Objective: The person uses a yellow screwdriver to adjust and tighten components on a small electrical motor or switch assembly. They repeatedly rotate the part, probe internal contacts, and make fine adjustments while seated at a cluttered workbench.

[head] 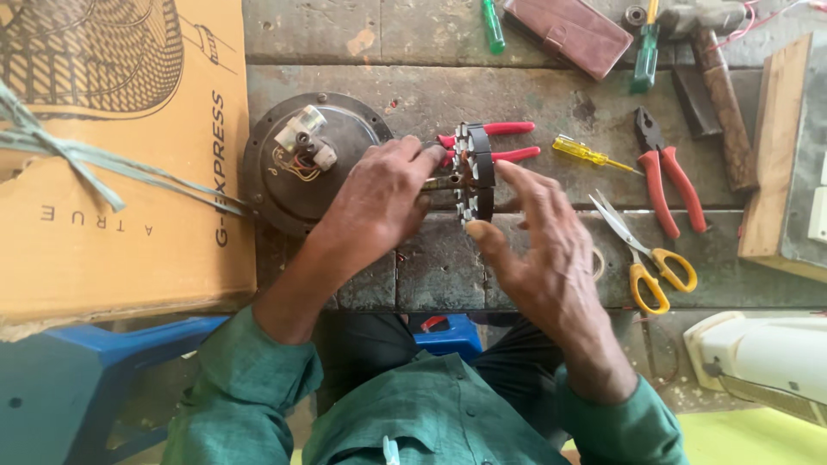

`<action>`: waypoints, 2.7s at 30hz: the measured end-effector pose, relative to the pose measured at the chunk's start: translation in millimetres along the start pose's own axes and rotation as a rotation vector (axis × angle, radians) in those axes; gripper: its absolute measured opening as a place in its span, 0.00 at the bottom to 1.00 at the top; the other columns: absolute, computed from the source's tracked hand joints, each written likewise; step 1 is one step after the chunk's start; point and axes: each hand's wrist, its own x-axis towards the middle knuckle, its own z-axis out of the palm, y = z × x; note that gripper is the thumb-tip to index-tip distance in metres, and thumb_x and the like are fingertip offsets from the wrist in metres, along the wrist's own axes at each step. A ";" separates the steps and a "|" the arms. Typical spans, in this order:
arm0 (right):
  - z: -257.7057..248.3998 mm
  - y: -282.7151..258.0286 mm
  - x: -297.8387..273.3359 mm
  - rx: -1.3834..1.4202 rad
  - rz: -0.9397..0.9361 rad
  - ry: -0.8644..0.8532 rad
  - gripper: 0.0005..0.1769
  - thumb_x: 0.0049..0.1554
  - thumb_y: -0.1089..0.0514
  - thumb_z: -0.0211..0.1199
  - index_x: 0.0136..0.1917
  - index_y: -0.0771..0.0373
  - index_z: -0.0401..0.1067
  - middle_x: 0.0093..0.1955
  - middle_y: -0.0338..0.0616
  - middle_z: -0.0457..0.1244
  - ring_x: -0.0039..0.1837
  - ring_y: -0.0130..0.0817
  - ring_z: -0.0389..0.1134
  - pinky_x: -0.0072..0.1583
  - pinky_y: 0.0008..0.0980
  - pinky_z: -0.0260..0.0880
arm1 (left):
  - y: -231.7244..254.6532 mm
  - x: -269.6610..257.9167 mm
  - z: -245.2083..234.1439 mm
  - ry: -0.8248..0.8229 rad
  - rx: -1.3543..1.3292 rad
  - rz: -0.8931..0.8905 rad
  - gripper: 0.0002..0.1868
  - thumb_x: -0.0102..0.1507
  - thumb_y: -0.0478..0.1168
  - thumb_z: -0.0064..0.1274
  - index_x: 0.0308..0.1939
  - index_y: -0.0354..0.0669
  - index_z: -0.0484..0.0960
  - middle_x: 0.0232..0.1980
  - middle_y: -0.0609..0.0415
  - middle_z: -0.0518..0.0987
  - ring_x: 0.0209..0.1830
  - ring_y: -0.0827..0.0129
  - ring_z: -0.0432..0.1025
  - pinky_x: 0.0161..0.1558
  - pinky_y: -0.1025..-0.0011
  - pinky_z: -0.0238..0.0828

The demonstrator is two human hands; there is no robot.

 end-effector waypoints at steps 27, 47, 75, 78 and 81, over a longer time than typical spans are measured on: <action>21.0 16.9 -17.0 0.018 0.164 0.079 0.32 0.65 0.55 0.65 0.78 0.63 0.59 0.46 0.48 0.71 0.44 0.36 0.76 0.48 0.35 0.74 | 53.2 -41.6 49.4 0.246 -0.324 -0.305 0.27 0.63 0.36 0.54 0.64 0.28 0.69 0.78 0.30 0.59 0.48 0.38 0.76 0.46 0.51 0.75; 22.6 13.9 -14.2 -0.058 0.208 0.091 0.32 0.64 0.52 0.64 0.78 0.62 0.61 0.44 0.48 0.71 0.45 0.37 0.75 0.48 0.37 0.73 | 53.8 -42.9 60.7 0.443 -0.409 -0.239 0.10 0.66 0.33 0.54 0.49 0.33 0.76 0.39 0.42 0.80 0.37 0.48 0.77 0.39 0.56 0.75; 26.6 9.9 -9.4 0.023 0.107 0.081 0.29 0.65 0.57 0.63 0.76 0.64 0.61 0.44 0.47 0.70 0.41 0.33 0.73 0.46 0.35 0.73 | -29.5 67.7 -16.6 -0.553 -0.203 -0.161 0.15 0.54 0.27 0.51 0.42 0.39 0.87 0.36 0.44 0.85 0.32 0.60 0.78 0.37 0.60 0.76; 26.0 10.8 -11.0 0.018 0.109 0.088 0.29 0.65 0.57 0.63 0.76 0.64 0.61 0.44 0.46 0.70 0.41 0.33 0.73 0.45 0.35 0.73 | -25.3 60.8 -23.0 -0.468 -0.134 -0.183 0.19 0.57 0.26 0.51 0.50 0.38 0.85 0.43 0.41 0.85 0.35 0.58 0.78 0.37 0.60 0.76; 25.2 11.6 -12.1 0.008 0.093 0.088 0.29 0.65 0.57 0.63 0.76 0.65 0.60 0.44 0.46 0.70 0.41 0.33 0.73 0.46 0.35 0.72 | -17.6 37.8 -27.7 -0.128 -0.110 -0.111 0.27 0.58 0.22 0.47 0.61 0.38 0.79 0.57 0.41 0.80 0.35 0.60 0.77 0.35 0.65 0.77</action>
